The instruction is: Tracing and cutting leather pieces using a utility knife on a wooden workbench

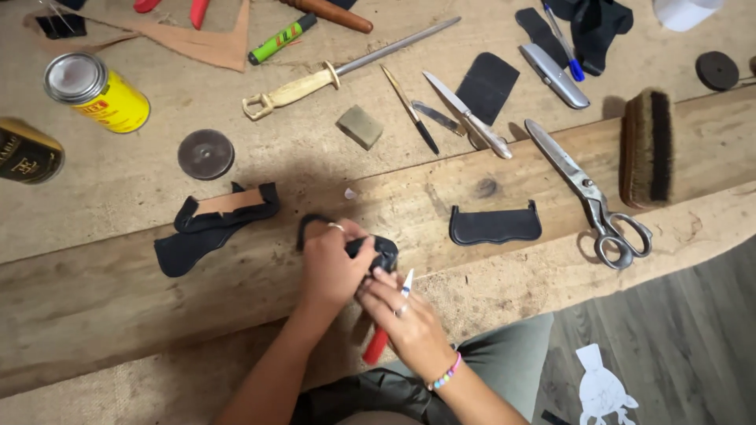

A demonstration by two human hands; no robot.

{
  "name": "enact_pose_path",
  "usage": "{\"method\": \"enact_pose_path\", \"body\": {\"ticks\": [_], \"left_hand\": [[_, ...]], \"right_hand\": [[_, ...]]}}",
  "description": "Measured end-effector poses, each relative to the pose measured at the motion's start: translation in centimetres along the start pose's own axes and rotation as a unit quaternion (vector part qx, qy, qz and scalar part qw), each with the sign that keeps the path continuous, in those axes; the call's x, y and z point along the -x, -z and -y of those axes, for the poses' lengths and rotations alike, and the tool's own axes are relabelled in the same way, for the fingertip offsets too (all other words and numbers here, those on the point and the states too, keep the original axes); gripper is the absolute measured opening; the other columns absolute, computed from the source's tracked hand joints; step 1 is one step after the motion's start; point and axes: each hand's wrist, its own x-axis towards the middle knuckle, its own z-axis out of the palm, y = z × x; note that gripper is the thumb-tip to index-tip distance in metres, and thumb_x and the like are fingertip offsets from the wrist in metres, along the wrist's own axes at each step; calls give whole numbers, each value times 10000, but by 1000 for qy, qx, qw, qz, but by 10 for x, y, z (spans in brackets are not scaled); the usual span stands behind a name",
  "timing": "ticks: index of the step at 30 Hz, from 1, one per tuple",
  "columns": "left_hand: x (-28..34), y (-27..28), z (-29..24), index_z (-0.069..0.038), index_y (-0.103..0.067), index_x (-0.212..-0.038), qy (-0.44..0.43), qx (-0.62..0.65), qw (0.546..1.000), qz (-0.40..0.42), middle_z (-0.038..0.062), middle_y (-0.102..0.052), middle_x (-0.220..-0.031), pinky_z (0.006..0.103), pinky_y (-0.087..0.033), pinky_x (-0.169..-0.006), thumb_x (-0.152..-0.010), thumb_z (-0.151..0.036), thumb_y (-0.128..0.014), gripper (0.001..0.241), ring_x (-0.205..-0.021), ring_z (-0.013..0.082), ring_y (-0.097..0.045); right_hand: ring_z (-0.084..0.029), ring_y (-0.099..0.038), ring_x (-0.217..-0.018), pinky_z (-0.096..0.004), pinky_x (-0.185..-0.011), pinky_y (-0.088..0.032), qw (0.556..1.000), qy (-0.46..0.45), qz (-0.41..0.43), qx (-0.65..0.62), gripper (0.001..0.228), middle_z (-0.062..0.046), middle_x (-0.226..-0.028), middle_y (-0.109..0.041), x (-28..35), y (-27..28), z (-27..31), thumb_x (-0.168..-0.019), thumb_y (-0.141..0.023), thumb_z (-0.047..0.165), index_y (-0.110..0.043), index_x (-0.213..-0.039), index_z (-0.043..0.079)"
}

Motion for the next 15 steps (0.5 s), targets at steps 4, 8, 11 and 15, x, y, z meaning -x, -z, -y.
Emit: {"method": "enact_pose_path", "body": {"ticks": [4,8,11,15], "left_hand": [[-3,20,-15,-164,-705,-768,143,26,989,-11,-18,-779,-757,289,-559,-735,-724,-171,-740,56,-759,134,-752],[2,24,-19,-153,-690,-891,221,92,970,38,7,-808,-797,259,-599,-649,-771,-62,-677,151,-699,119,-790],[11,14,-16,-143,-730,-980,70,-24,997,-8,38,-806,-880,384,-567,-727,-861,-151,-682,128,-785,247,-773],[23,2,-23,-186,-746,-1033,109,-116,987,-21,79,-788,-889,471,-550,-664,-860,-395,-793,276,-785,331,-744]], "right_hand": [[-343,-699,-1193,-417,-926,-651,998,-15,36,50,462,-164,-1194,-701,2,-12,-29,-811,-629,-201,-663,-1221,10],[-280,-743,-974,-337,-688,-724,994,-34,95,52,459,-98,-1116,-677,-8,5,-50,-773,-668,-165,-658,-1163,78],[-291,-675,-1231,-420,-1129,-499,993,-52,86,-68,217,-110,-1214,-716,-24,21,-47,-934,-711,114,-685,-1147,77],[-276,-710,-1129,-402,-1078,-543,973,-130,-29,-189,173,-137,-1178,-725,-29,30,-50,-934,-696,123,-727,-1092,60]]}}
